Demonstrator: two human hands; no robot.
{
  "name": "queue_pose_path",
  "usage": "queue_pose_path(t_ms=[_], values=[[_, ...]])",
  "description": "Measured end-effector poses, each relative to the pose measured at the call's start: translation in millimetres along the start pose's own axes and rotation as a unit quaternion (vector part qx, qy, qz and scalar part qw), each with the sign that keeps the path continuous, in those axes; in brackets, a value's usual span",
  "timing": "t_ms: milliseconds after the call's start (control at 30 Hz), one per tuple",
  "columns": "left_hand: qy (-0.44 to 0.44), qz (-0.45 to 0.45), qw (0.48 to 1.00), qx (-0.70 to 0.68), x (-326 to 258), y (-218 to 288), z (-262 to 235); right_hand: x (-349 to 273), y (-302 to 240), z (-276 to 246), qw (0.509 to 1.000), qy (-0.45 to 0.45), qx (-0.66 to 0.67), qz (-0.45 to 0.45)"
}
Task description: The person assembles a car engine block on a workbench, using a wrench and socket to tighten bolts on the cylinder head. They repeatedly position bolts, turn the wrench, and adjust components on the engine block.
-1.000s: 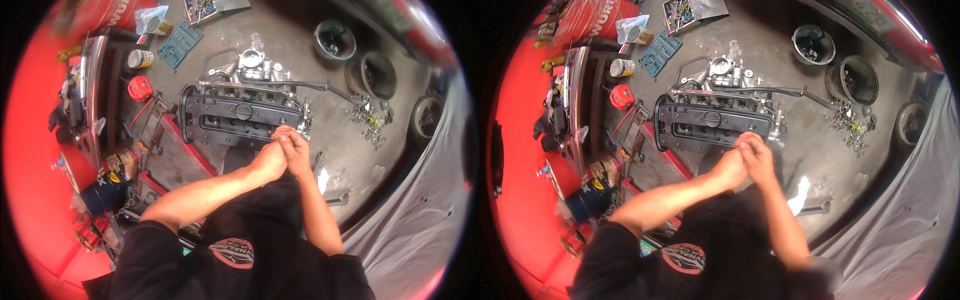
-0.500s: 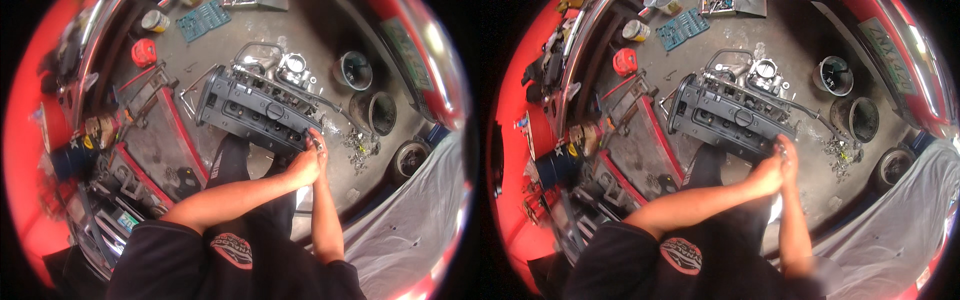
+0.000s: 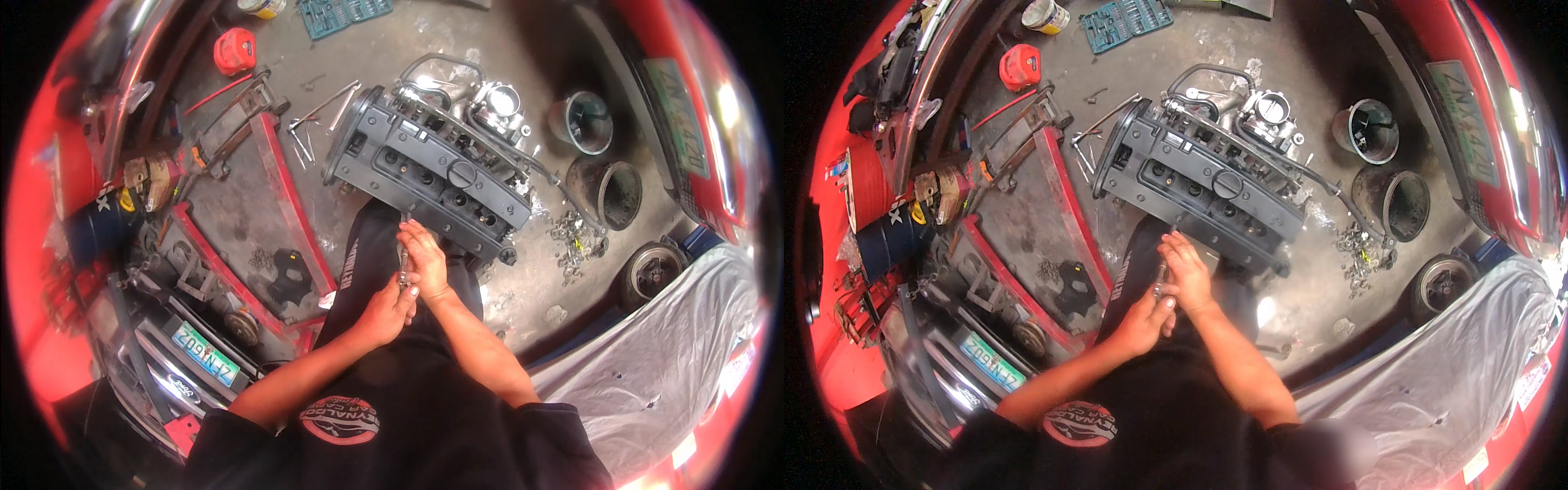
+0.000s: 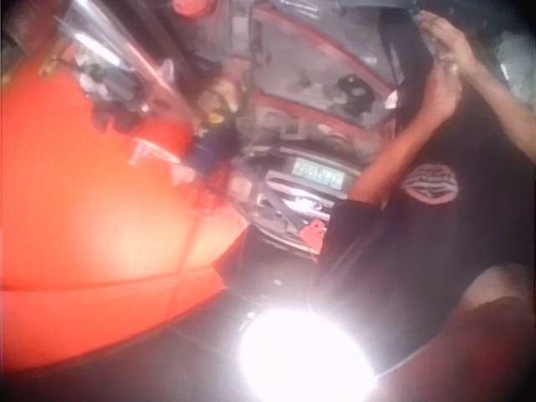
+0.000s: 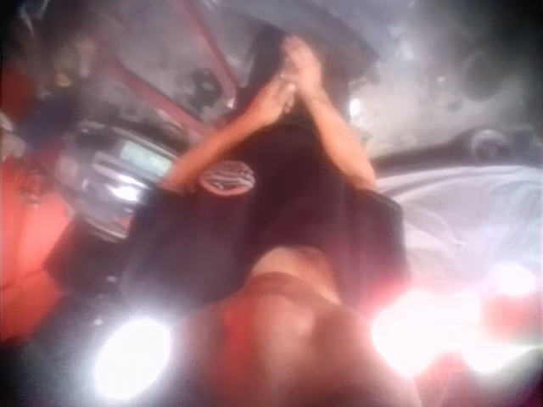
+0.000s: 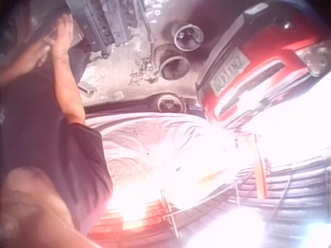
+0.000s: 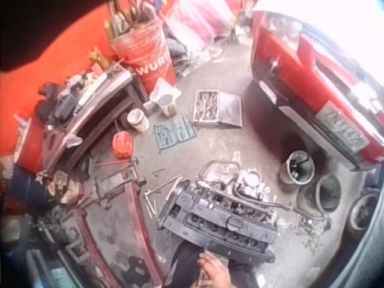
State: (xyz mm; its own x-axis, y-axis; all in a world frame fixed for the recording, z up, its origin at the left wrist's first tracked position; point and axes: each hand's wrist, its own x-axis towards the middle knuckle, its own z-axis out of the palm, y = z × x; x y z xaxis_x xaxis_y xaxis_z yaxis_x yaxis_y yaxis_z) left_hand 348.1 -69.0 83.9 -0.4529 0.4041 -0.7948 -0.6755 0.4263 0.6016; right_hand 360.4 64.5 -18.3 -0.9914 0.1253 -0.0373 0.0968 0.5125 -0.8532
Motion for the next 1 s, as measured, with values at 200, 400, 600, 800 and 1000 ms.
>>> queue_pose_path(t_ms=[200, 400, 600, 800, 1000], values=[[0.005, -0.024, 0.994, -0.103, 19.1, -10.8, -8.4, 12.3, 7.6, 4.6, 0.999, -0.036, -0.037, -0.008], [-0.015, -0.041, 0.919, -0.391, 24.8, -4.1, -2.7, 20.8, 6.1, 2.6, 0.994, -0.077, -0.075, -0.01], [0.028, 0.026, 0.999, -0.003, 31.0, -2.4, 3.8, 17.7, 16.4, -8.9, 0.992, -0.109, -0.054, 0.033], [0.06, -0.098, 0.951, -0.287, 47.3, 31.9, 6.1, 32.0, -3.7, -34.6, 0.985, -0.013, 0.059, 0.163], [0.008, 0.007, 0.92, 0.392, 43.4, 59.1, -42.3, 22.4, -71.8, -61.1, 0.9, -0.105, 0.256, 0.336]])
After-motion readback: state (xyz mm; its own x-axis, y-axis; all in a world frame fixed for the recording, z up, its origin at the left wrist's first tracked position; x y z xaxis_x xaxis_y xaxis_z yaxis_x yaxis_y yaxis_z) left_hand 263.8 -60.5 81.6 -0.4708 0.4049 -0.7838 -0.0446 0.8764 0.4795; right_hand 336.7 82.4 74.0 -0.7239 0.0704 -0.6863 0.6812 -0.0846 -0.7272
